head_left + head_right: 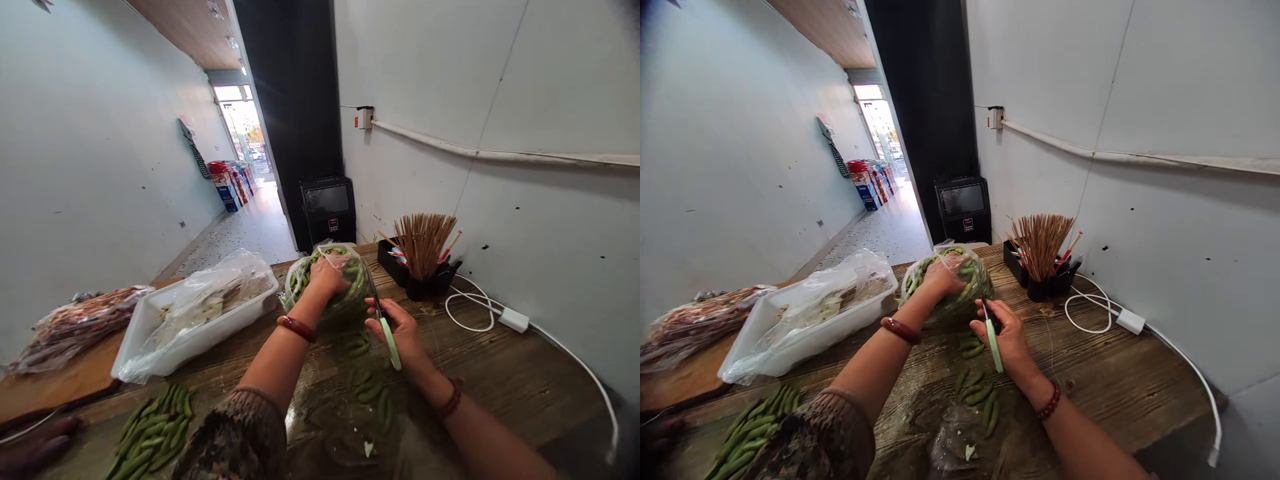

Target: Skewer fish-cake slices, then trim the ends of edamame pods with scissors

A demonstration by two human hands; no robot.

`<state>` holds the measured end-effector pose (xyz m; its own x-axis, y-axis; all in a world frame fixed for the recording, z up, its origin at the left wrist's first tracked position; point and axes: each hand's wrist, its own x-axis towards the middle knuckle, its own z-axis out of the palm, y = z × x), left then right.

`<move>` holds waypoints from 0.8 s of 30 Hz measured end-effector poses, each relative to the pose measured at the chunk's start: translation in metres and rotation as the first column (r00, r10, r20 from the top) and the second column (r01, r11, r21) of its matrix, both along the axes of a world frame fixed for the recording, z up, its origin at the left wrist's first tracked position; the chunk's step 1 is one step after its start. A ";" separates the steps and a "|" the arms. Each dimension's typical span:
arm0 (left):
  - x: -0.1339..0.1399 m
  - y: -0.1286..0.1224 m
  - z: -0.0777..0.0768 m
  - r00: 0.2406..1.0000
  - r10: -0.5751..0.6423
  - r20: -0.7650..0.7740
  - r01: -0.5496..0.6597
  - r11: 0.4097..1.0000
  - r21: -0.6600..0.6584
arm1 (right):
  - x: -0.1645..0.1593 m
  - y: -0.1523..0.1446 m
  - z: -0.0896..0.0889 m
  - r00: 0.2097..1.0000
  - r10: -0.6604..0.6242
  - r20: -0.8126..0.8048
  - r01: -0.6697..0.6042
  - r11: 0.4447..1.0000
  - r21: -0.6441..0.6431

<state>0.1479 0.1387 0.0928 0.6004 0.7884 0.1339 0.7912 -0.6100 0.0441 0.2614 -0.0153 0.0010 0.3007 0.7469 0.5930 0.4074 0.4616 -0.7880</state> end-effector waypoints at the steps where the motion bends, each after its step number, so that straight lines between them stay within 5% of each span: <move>1: 0.000 -0.002 0.000 1.000 0.003 0.011 -0.003 1.000 0.010 | 0.000 0.000 0.001 1.000 0.002 0.003 -0.002 1.000 0.001; 15: -0.042 -0.055 0.003 0.964 -0.012 0.265 -0.059 0.964 0.257 | 0.002 -0.004 0.011 0.999 0.021 -0.049 -0.019 1.000 0.025; 24: -0.073 -0.109 -0.041 0.919 -0.205 0.338 0.015 0.873 0.488 | 0.003 -0.009 0.018 0.997 0.022 -0.070 -0.020 0.999 0.032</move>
